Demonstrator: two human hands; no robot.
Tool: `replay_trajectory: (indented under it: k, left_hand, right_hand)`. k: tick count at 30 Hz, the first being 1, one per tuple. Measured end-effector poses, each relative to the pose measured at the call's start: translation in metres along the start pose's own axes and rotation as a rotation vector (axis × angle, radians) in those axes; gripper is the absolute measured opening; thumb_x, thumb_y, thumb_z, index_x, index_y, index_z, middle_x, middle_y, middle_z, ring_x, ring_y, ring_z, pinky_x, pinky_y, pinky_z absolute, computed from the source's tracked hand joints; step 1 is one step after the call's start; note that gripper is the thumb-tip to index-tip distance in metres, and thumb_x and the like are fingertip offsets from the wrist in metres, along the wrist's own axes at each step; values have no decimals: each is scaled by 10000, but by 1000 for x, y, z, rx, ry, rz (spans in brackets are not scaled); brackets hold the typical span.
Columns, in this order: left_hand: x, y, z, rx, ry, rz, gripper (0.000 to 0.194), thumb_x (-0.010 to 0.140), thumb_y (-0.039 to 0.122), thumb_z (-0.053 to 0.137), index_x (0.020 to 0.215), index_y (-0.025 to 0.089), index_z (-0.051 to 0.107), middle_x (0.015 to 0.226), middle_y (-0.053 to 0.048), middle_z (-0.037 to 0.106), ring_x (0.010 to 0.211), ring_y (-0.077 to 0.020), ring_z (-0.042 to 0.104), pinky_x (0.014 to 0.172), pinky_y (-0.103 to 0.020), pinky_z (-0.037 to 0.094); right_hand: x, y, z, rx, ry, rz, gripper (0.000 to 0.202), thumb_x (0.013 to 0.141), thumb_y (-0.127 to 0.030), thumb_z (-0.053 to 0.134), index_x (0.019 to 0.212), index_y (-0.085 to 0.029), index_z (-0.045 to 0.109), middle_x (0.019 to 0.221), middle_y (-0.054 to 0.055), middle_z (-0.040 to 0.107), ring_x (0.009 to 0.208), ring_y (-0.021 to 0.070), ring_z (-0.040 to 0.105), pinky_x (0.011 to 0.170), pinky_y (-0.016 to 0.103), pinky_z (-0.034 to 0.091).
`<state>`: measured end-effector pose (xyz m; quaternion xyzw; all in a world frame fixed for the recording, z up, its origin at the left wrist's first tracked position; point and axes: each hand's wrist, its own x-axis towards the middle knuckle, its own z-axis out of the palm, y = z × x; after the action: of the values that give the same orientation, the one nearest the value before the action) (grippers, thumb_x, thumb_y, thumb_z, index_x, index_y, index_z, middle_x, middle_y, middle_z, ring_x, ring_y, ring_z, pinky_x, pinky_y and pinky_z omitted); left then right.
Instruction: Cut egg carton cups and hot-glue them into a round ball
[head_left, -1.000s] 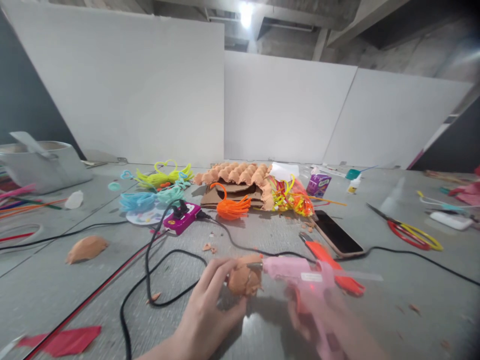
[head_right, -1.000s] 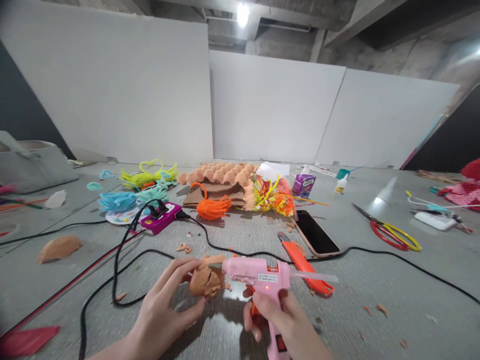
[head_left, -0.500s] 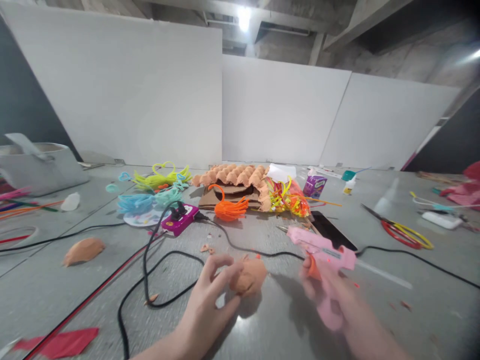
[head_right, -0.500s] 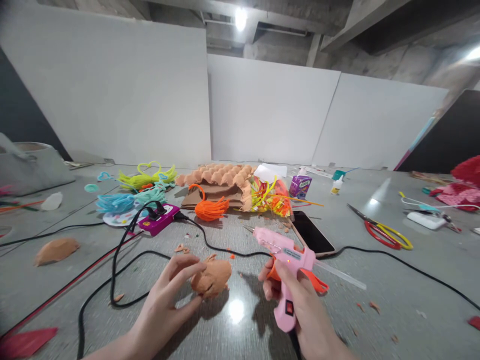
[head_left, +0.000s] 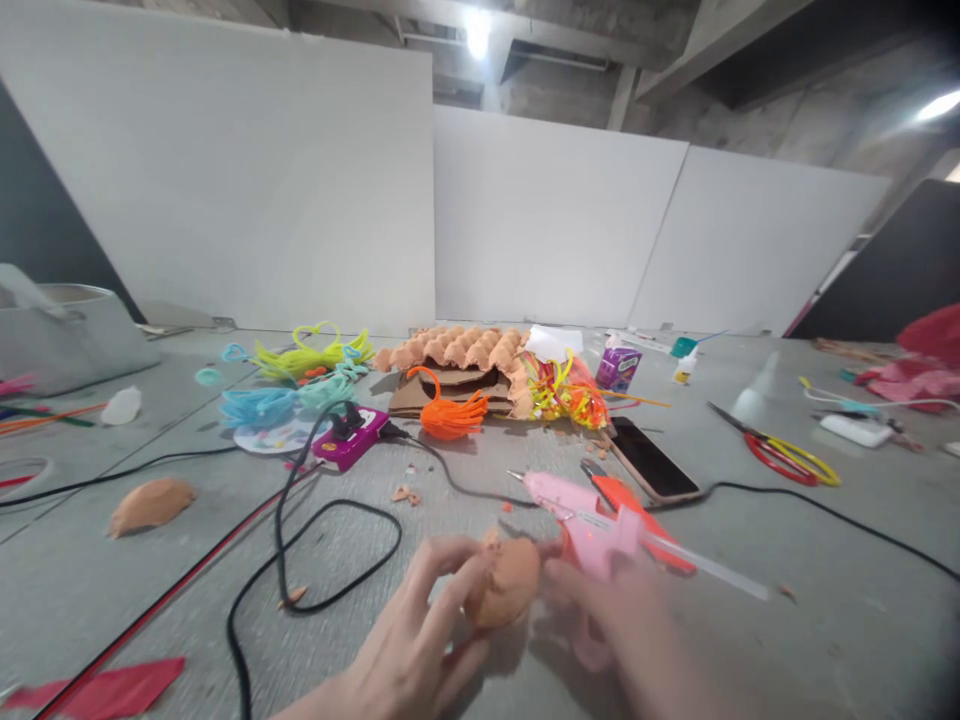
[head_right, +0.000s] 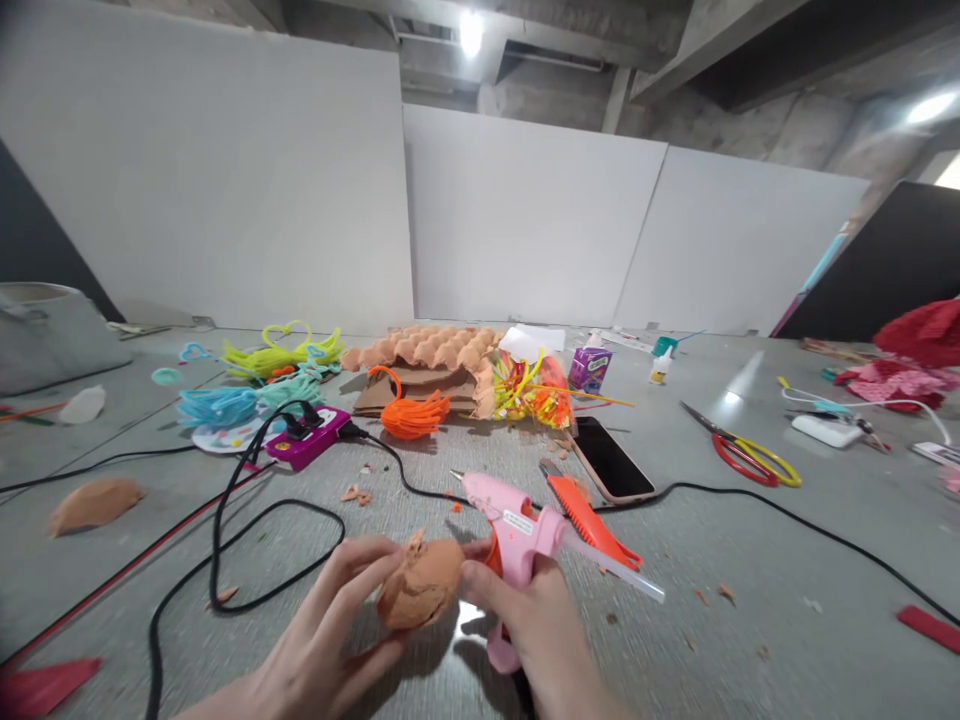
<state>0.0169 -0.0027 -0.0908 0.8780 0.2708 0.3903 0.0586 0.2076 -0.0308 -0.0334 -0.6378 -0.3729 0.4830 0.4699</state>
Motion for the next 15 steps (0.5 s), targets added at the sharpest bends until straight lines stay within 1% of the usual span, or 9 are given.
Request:
replay_trajectory:
  k: [3,5,7,9,10,12,15]
  left_hand:
    - [-3,2,0,-46,27,-30,487,831,111,539,1288,154,375,1133,-137,498,1008,-207,588,840,-277,560]
    - [-5,2,0,-30,-2,-29,522,820,97,550,1307,163,375,1151,-138,478,1011,-212,579,843,-287,557]
    - [-6,1,-1,9,-27,-6,539,804,93,569,1307,191,404,1175,-133,445,1043,-231,555,862,-323,549]
    - [-5,1,-1,19,-17,-4,529,776,105,602,1269,213,445,1212,-132,410,1086,-254,529,878,-357,541]
    - [-4,2,-1,7,-6,-16,518,759,114,620,1241,216,459,1232,-135,400,1112,-265,519,880,-362,540]
    - [1,3,0,-45,3,-46,525,733,127,646,1213,214,452,1261,-144,411,1138,-266,526,869,-339,547]
    - [7,5,1,-142,5,-74,568,711,148,678,1205,228,409,1210,-127,516,1078,-229,594,841,-296,558]
  right_hand:
    - [-1,0,1,58,10,-10,6,702,-183,688,707,-180,689,592,-8,640,566,141,615,500,208,441]
    - [-1,1,1,108,-15,-18,15,716,-188,687,704,-189,678,554,-19,613,555,133,608,504,204,440]
    - [-1,3,0,120,-70,-25,49,739,-239,687,726,-192,682,496,-35,567,501,120,575,468,197,411]
    - [-1,5,0,117,-115,-25,125,742,-311,698,759,-187,688,463,-45,537,470,113,554,444,191,386]
    - [-1,7,0,122,-129,-19,161,734,-339,706,771,-184,687,468,-42,544,479,115,561,443,188,384]
    - [0,10,2,176,-143,-9,198,706,-361,727,788,-186,683,553,-16,613,566,133,613,482,189,417]
    - [4,16,5,265,-146,-7,191,668,-335,748,791,-203,686,734,25,696,719,171,661,596,220,484]
